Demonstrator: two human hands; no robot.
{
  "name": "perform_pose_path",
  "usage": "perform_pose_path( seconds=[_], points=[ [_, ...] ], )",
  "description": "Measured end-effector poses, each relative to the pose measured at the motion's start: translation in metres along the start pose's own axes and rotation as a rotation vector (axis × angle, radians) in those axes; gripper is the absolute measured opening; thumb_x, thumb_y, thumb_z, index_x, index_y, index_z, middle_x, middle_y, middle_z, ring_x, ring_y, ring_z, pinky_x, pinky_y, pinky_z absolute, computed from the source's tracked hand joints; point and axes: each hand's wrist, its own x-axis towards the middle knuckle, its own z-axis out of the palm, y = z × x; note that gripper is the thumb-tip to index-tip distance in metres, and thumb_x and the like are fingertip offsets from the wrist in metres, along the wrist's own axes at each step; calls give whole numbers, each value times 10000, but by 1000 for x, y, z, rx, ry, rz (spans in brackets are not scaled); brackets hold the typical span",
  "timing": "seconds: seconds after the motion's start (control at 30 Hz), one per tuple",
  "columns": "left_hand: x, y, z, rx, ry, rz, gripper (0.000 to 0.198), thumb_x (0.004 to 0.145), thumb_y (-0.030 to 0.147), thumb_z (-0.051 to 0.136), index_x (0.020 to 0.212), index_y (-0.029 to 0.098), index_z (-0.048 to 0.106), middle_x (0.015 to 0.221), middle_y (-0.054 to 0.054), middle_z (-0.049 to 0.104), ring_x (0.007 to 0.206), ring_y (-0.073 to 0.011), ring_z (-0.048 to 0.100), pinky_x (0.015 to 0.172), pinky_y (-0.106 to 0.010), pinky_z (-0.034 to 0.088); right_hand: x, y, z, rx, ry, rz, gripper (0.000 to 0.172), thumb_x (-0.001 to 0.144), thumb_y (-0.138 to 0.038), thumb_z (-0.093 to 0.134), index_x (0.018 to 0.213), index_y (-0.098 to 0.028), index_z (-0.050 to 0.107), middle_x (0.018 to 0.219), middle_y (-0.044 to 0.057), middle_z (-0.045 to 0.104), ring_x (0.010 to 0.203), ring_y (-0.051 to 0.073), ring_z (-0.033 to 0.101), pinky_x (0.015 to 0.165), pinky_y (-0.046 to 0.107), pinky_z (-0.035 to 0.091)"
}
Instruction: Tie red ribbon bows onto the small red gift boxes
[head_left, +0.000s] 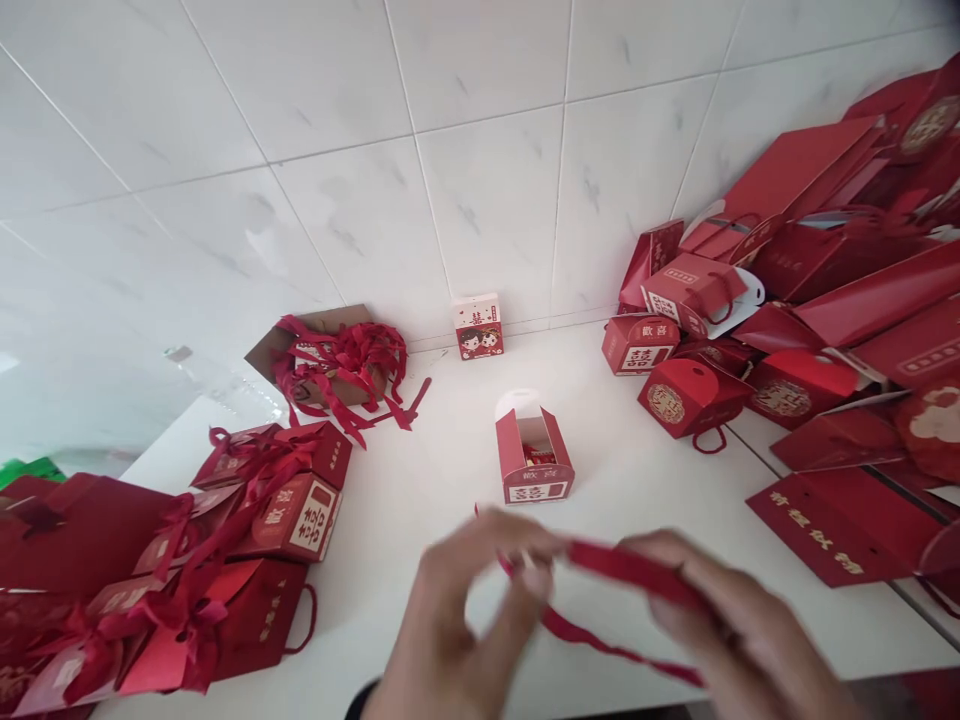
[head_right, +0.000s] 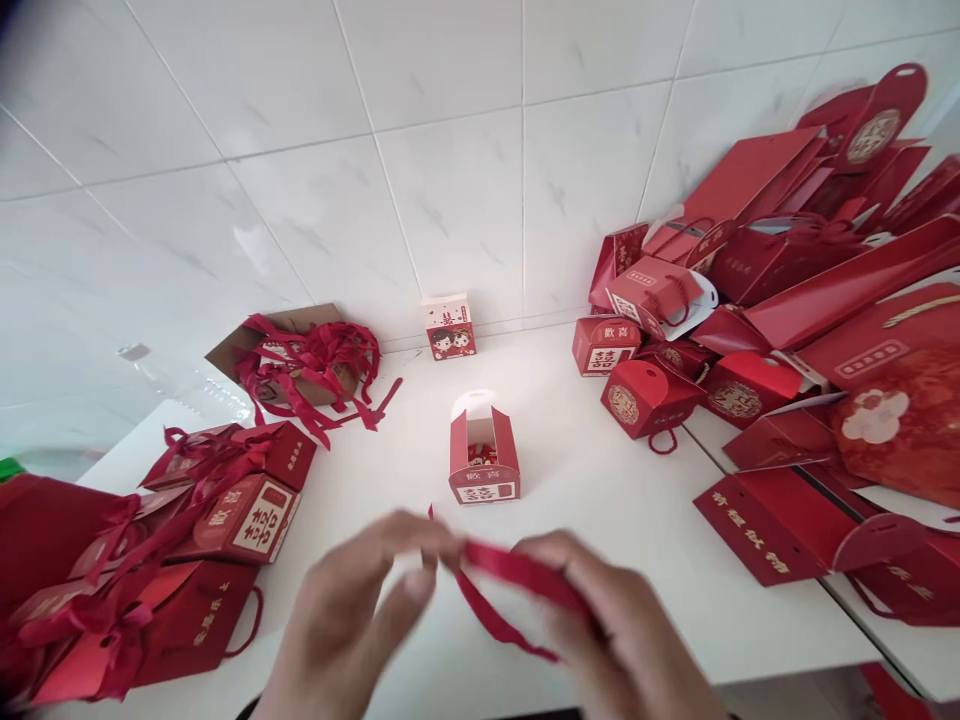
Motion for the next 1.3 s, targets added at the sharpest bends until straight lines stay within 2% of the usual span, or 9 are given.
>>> perform_pose_path(
  seconds=[0.13,0.23,0.3,0.5,0.67,0.8,0.97,1.1,1.3],
  points=[
    [69,-58,-3,14,186,-148,229,918,319,588,1120,235,657,1282,-119,663,1234,-293,598,1018,-468,497,25,7,-15,201,160,223,443,1017,-597,449,1039,-239,707,559,-45,404,451,140,406,376,230,397],
    [106,-89,3,-32,138,-217,443,872,288,641,1300,201,564,1349,-169,632,1248,-301,604,988,-455,514,31,11,0,179,-38,251,538,1003,-652,427,1143,-220,715,759,35,667,588,176,627,542,275,574],
    [111,-97,6,-47,75,-234,530,831,257,687,1335,174,547,1222,-158,691,1127,-278,663,946,-427,533,29,14,13,117,-27,216,554,1006,-658,395,1218,-254,709,981,80,754,840,238,740,767,343,639],
    [46,-80,16,14,-6,-232,426,866,310,669,1271,204,591,939,-26,664,868,-199,631,844,-363,523,22,14,21,6,-2,70,447,1063,-530,368,1397,-327,586,1309,59,679,1293,256,606,1080,397,532],
    [-8,-69,27,83,11,-246,508,984,386,552,1466,269,445,920,-13,615,844,-185,599,821,-352,527,23,12,19,-109,-86,28,382,1101,-436,319,1434,-372,495,1293,54,594,1112,216,633,900,356,591],
    [-14,-68,28,255,11,-86,546,1010,285,492,1540,293,362,930,-21,584,831,-184,576,818,-361,535,24,10,23,-241,-116,-63,354,1099,-331,319,1405,-338,499,1120,64,575,954,214,633,819,376,589],
    [-9,-57,27,389,-77,49,466,993,223,493,1457,272,503,1345,-129,503,1182,-257,563,961,-419,536,21,9,26,-260,-140,-141,386,1100,-309,327,1467,-356,436,1293,69,579,1196,241,591,985,448,554],
    [-18,-51,32,406,-177,54,368,994,275,527,1356,250,587,1426,-140,471,1298,-314,482,1047,-495,498,14,12,28,-210,-126,-112,400,1108,-348,320,1495,-360,419,1327,56,616,1242,237,588,1028,457,541],
    [-33,-45,41,396,-25,33,415,1026,202,450,1420,297,538,1372,-128,538,1250,-292,517,995,-480,520,9,10,22,-136,-158,-9,349,1095,-394,371,1377,-326,565,1380,55,624,1259,239,601,1039,418,539]
  ],
)
